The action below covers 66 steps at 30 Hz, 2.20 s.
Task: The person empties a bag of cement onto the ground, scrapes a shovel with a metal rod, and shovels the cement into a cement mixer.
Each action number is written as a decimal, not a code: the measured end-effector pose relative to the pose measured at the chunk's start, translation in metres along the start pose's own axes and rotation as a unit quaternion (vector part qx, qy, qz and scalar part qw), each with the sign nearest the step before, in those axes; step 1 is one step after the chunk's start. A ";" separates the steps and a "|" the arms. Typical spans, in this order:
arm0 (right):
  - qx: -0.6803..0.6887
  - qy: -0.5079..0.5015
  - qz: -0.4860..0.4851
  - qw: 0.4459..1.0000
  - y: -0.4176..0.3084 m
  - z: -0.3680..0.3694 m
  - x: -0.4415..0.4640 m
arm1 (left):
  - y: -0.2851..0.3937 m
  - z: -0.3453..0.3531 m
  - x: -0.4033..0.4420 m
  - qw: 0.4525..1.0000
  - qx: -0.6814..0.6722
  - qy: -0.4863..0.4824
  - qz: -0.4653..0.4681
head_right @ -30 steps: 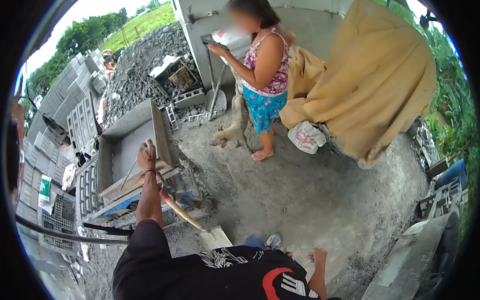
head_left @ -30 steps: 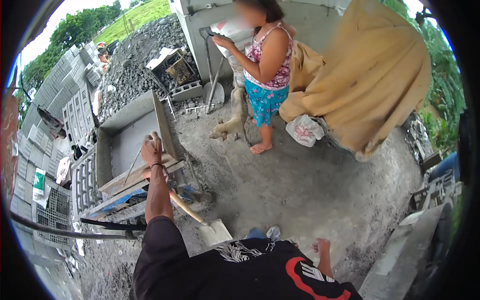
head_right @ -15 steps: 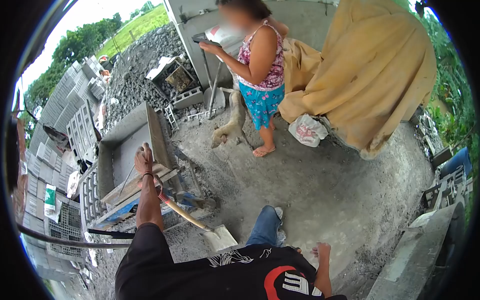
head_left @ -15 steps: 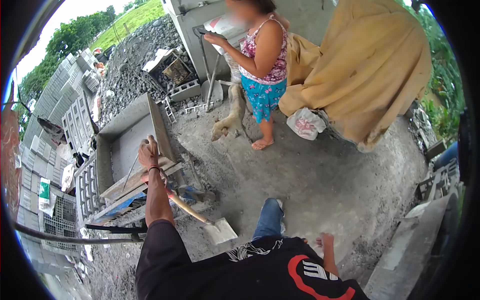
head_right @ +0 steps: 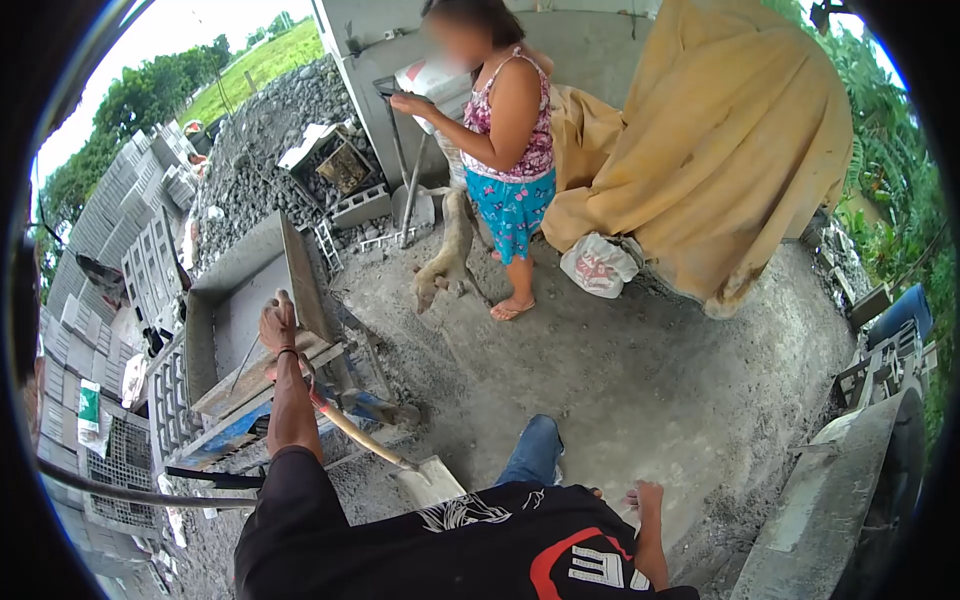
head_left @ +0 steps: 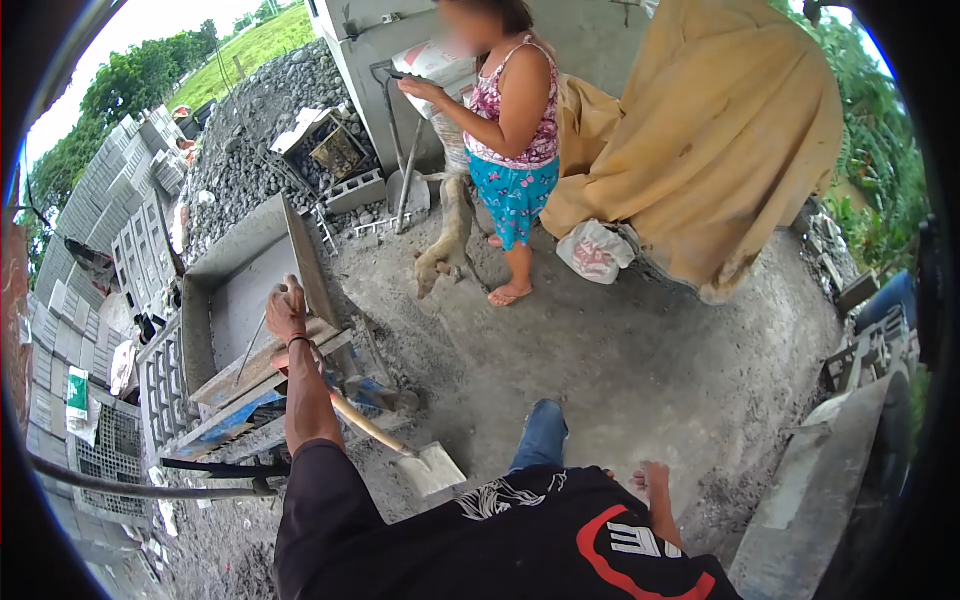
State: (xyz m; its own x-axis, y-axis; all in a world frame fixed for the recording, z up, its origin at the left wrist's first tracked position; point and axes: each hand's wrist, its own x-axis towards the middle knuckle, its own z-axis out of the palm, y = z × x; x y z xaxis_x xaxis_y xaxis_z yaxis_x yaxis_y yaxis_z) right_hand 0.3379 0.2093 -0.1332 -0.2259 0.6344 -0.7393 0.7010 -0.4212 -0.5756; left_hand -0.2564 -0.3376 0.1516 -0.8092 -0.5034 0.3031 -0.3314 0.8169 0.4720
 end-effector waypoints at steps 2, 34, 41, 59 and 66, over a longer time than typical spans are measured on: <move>0.011 -0.001 -0.009 1.000 -0.002 0.001 -0.001 | -0.002 0.001 0.002 1.000 -0.003 0.004 0.001; -0.049 -0.038 0.041 0.997 -0.020 0.019 -0.009 | 0.001 0.001 0.007 1.000 -0.001 0.011 -0.011; -0.088 -0.051 0.017 0.995 -0.064 0.027 0.008 | 0.004 0.007 0.009 1.000 -0.020 0.011 -0.009; -0.153 -0.131 0.008 0.980 -0.102 0.094 0.006 | -0.002 0.024 0.029 0.998 0.038 -0.030 -0.032; -0.110 -0.096 0.002 0.989 -0.096 0.077 0.010 | -0.021 0.048 0.042 0.998 -0.012 -0.035 0.049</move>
State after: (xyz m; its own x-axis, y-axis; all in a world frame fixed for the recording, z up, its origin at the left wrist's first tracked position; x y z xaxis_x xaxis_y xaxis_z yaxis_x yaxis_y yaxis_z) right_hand 0.2163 0.2062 -0.1119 -0.3328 0.4891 -0.8062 0.8279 -0.2578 -0.4981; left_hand -0.3069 -0.3623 0.1147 -0.8693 -0.3994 0.2912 -0.2374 0.8542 0.4626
